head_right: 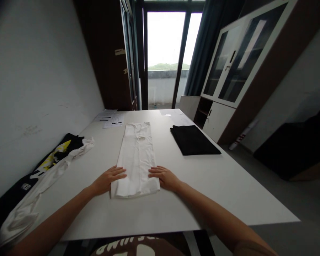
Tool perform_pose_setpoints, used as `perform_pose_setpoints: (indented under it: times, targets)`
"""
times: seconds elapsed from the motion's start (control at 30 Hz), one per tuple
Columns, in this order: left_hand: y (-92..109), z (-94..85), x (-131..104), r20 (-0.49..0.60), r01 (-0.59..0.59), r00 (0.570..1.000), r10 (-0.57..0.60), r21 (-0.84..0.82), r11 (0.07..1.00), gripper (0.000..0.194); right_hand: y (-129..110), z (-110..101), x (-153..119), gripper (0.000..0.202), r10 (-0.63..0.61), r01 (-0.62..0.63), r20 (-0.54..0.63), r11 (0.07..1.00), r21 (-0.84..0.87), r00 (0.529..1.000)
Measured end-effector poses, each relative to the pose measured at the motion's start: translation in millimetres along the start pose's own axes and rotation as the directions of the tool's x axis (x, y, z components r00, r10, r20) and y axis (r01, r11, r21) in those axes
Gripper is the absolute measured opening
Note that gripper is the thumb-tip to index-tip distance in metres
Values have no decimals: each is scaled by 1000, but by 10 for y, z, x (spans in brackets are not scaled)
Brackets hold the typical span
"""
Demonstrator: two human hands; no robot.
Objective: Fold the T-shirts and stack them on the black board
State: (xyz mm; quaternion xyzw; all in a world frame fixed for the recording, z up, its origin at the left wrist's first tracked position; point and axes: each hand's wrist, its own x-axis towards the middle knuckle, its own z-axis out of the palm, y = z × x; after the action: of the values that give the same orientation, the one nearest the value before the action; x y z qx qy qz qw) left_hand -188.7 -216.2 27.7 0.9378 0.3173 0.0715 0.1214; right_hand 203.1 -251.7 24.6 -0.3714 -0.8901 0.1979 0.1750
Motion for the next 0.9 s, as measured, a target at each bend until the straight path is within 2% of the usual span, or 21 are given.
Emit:
perform_pose_setpoints:
  times: [0.1, 0.17, 0.33, 0.4, 0.47, 0.53, 0.6, 0.7, 0.8, 0.9]
  targets:
    - [105, -44, -34, 33, 16, 999, -15, -37, 999, 81, -100, -11, -54, 44, 3, -2, -10, 998, 65, 1000]
    - [187, -72, -97, 46, 13, 999, -9, -96, 995, 82, -197, -13, -138, 44, -11, 12, -6, 995, 101, 1000]
    - [495, -244, -336, 68, 25, 998, -1, -352, 936, 48, -447, -60, -352, 40, -3, -6, 31, 959, 284, 1000]
    - [648, -360, -403, 89, 36, 996, 7, -473, 880, 39, -548, -114, -397, 40, 16, -42, 63, 908, 418, 998]
    - [790, -453, -449, 125, 51, 992, 29, -591, 805, 38, -643, -170, -419, 40, 24, -80, 108, 833, 548, 994]
    - [901, -477, -496, 167, 99, 986, 27, -696, 711, 41, -723, -201, -434, 44, 20, -121, 161, 749, 651, 987]
    - [972, -411, -565, 182, 174, 982, -48, -787, 592, 48, -786, -192, -464, 50, 32, -174, 205, 667, 724, 978]
    - [1026, -202, -714, 214, 258, 964, -159, -898, 356, 60, -856, -108, -562, 60, 57, -246, 256, 538, 806, 965]
    - [1062, -17, -855, 277, 294, 951, -139, -949, 114, 64, -913, 1, -689, 59, 31, -275, 286, 392, 878, 958]
    - [1058, 44, -876, 312, 299, 932, -186, -949, -96, 67, -928, 63, -737, 58, 65, -296, 289, 184, 937, 955]
